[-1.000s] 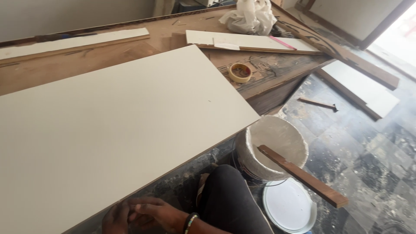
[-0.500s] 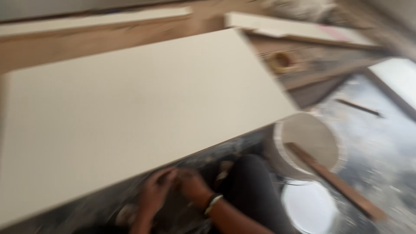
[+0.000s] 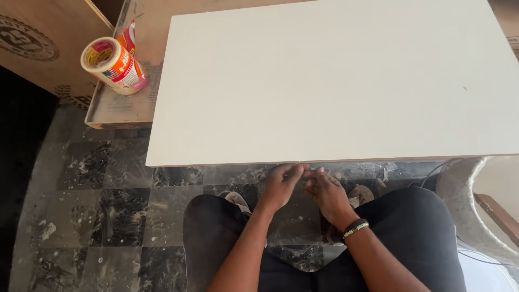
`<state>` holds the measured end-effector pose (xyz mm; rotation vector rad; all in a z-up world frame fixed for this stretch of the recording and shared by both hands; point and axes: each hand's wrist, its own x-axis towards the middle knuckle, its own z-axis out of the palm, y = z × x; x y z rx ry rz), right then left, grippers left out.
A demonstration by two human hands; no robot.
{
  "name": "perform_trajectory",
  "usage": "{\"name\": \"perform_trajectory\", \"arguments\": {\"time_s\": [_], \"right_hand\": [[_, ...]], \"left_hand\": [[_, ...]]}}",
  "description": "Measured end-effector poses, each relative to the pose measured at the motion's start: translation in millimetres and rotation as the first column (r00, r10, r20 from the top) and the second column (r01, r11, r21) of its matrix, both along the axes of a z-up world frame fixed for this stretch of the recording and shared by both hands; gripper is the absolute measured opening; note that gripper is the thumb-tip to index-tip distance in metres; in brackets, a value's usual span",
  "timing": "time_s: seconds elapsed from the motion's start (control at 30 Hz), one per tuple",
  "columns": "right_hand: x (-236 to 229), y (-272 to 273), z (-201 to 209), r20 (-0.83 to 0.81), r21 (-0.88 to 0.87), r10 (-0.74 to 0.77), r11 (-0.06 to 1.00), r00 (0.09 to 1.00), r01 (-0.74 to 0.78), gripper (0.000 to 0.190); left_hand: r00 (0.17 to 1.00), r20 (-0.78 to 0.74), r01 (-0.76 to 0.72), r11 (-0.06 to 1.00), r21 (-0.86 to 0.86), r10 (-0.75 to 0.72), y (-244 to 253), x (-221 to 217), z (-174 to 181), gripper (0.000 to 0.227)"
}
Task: The recorder applies masking tape to the edges of a white laminate board.
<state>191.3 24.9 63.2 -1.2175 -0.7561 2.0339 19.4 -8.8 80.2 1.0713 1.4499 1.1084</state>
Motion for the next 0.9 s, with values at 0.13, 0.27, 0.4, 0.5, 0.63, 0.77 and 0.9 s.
{"name": "perform_trajectory", "arguments": {"time_s": [0.13,0.27,0.4,0.5,0.63,0.77,0.9], "right_hand": [[-7.5,-1.2,27.1,-0.058,-0.006,0.052,0.999,0.997,-0.052,0.056],[-12.5,-4.8,34.0,-0.064,-0.010,0.162,0.987,0.985,-0.163,0.050],[-7.5,-1.6,25.8,-0.025,-0.035,0.177,0.983,0.984,-0.177,0.048],[-4.0,-1.1,13.9,-0.041,-0.016,0.199,0.980,0.979,-0.200,0.045],[-7.3,-1.8,18.8,-0.071,0.019,0.181,0.983,0.981,-0.180,0.072],[-7.9,-1.9,16.6,0.071,0.138,0.211,0.966,0.975,-0.219,0.098],[-8.3,-2.2,15.7,0.128,0.169,0.215,0.957,0.968,-0.234,0.109]], "left_hand": [[0.990,0.136,0.041,0.998,-0.038,-0.036,2.4,3.8,8.1,0.030],[0.957,0.269,0.127,0.991,-0.043,-0.111,-0.1,3.9,13.6,0.035],[0.934,0.325,0.150,0.989,0.015,-0.147,2.0,1.1,-14.8,0.042],[0.928,0.366,0.097,0.994,-0.045,-0.074,3.9,-1.7,-26.9,0.042],[0.939,0.344,0.019,0.999,-0.043,-0.003,8.3,-6.0,-5.8,0.039],[0.993,0.121,-0.003,1.000,0.030,0.000,8.4,-7.7,9.8,0.031],[0.988,-0.155,0.019,1.000,-0.020,-0.022,4.9,-4.3,23.0,0.024]]}}
